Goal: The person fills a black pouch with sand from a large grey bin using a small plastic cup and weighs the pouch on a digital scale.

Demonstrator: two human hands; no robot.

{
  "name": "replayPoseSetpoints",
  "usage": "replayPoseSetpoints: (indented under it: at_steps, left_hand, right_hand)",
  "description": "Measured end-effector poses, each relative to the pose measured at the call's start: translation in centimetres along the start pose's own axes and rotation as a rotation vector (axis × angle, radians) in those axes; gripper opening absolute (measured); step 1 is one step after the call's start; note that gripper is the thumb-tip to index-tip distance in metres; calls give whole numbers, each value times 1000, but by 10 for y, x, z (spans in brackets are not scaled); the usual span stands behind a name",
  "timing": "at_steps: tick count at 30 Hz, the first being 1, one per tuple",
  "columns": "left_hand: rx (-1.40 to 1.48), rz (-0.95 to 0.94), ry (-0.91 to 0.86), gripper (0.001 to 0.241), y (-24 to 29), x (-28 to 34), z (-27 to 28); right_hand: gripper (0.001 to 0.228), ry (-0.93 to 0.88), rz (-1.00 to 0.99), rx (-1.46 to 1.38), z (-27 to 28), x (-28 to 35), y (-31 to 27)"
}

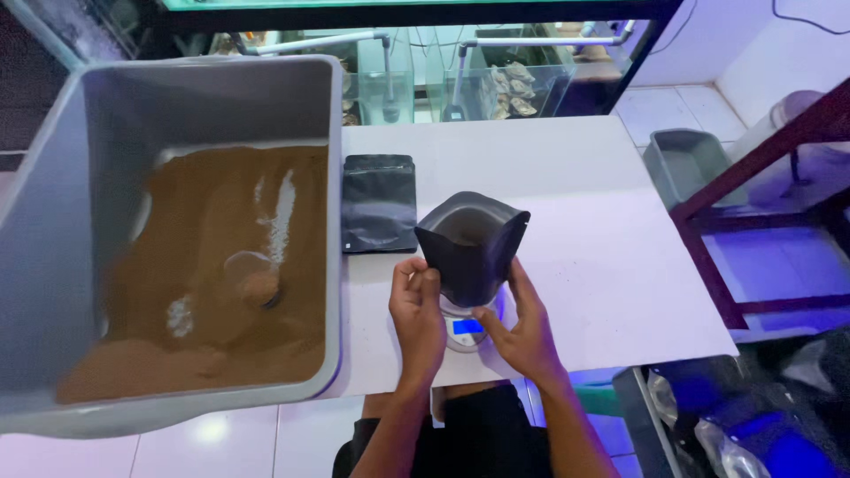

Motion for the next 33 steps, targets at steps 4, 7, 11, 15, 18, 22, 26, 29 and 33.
replayPoseSetpoints:
  at_steps: [4,7,11,15,18,22,26,29,33]
  left_hand:
    - [140,39,114,17,42,24,-11]
    - [299,79,165,18,64,33,-15]
    - [604,186,280,16,86,40,-11]
    - [721,203,281,30,119,47,-12]
    - [759,215,254,39,124,48,-13]
    - [797,191,262,32,132,48,-13]
    - [757,215,250,48,138,49,-14]
    - [757,187,245,45,134,47,-13]
    - [756,187,268,48,131,45,-12]
  right_hand:
    - [117,-11,75,-98,-16,-6,-30]
    - [127,12,124,-88,-23,-10,-42]
    - [126,24,41,-113,-36,-15,-71]
    - [115,-37,133,-241,-42,-26,-116]
    - [109,-45,183,-255,-53,-33,-136]
    - [114,-87,195,-164,-59,-43,-149]
    - [108,-143,283,-106,-66,-50,-164]
    - [106,-154,305,-78,-70,-53,-168]
    - [105,-172,312,-59,-73,-54,-173]
Point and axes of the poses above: each hand's wrist, its own x-axis away from the middle knuckle, its own z-axis out of the back of the hand, y = z × x, the point moved 5 cm from there along -x, towards the middle knuckle, and after that the axes turned 14 degrees about y, right-handed, at the moved point
